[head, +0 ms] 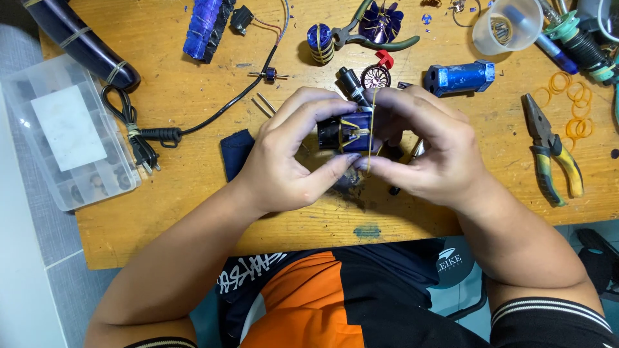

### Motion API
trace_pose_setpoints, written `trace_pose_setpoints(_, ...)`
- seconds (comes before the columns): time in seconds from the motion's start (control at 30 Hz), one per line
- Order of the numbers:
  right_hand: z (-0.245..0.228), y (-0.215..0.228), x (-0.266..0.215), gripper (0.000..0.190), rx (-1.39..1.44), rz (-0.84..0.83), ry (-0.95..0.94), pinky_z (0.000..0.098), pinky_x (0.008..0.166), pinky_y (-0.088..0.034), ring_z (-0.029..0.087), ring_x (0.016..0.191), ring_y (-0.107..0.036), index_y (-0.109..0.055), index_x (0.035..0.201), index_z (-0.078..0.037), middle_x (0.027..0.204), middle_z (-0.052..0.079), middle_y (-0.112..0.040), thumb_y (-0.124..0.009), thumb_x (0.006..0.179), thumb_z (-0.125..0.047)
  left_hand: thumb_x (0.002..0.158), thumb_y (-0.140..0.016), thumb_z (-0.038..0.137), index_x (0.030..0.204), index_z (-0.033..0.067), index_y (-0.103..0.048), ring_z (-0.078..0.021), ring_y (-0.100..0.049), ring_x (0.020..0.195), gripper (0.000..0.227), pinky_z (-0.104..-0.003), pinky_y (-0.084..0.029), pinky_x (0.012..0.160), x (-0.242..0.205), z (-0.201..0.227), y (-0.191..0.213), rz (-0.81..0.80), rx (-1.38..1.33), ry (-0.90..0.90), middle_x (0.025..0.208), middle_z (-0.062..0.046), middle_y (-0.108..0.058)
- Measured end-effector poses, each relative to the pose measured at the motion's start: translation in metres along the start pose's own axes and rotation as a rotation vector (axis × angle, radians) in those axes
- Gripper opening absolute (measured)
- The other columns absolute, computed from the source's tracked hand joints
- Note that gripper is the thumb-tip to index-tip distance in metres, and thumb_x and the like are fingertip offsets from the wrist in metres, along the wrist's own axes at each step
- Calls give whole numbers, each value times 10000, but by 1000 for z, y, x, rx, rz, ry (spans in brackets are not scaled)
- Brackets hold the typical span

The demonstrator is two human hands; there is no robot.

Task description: Assembling a small mechanical component by wrapping and securing it with rubber bands using hands and a small tool

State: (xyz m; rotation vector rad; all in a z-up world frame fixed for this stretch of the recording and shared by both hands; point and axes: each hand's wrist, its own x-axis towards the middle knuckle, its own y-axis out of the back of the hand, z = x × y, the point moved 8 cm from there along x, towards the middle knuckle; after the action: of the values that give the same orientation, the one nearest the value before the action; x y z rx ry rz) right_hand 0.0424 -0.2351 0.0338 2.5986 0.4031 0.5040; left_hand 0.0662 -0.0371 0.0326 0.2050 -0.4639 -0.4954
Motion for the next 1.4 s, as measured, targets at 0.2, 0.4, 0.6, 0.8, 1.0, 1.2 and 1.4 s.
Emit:
trace_pose_setpoints(0.2,-7,1,8,709,-124,-97,50,371,916,-633,298,1066,-723,-649,1513,113,1310,257,-699,-939,995,-275,1128,-795,195,1512,12,-644,-360,-722,1407,451,-446,-576,1275,0,-8,-6,-78,-35,-4,1468,-206,-678)
trace_pose_setpoints(0.4,-7,0,10,672,-164,-175,37,374,914,-665,306,1093,-726,-647,1516,97,1297,241,-700,-922,1011,-251,1069,-876,168,1479,49,-683,-312,-729,1392,469,-414,-568,1270,-1,-20,-9,-60,-131,92,1430,-166,-717)
trace_pose_setpoints(0.6,-5,-3,9,653,-232,-202,46,414,918,-581,324,1073,-721,-651,1515,74,1243,208,-703,-926,1020,-251,1034,-928,155,1470,44,-706,-284,-726,1378,501,-379,-592,1248,-2,-25,-13,-77,-207,127,1409,-155,-708)
trace_pose_setpoints(0.8,3,-9,5,644,-235,-204,16,417,924,-553,336,1052,-701,-646,1477,58,1230,205,-706,-913,973,-240,1004,-959,197,1445,81,-735,-244,-677,1397,508,-331,-631,1201,-6,-28,-17,-81,-201,180,1416,-113,-609)
trace_pose_setpoints(1.0,-1,-10,6,577,-163,-229,7,406,926,-578,306,1041,-735,-668,1405,62,1193,182,-727,-898,988,-264,1048,-907,157,1458,71,-671,-335,-598,1622,481,-453,-536,1415,-11,-23,-20,-81,-391,137,1631,-204,-597)
trace_pose_setpoints(1.2,3,-11,5,364,-112,-186,-66,343,688,-520,201,768,-656,-727,1235,39,955,94,-718,-894,983,-163,1004,-924,148,1453,60,-657,-255,-729,1433,530,-392,-610,1298,-16,-31,-24,5,-620,280,1493,-156,-747)
trace_pose_setpoints(1.4,5,-26,-3,162,-20,-127,-77,335,721,-540,211,759,-723,-780,1168,-6,967,95,-798,-703,1122,-141,1057,-897,82,1459,46,-655,-274,-761,1329,471,-403,-645,1222,-22,-55,-26,171,-978,313,1420,-150,-768)
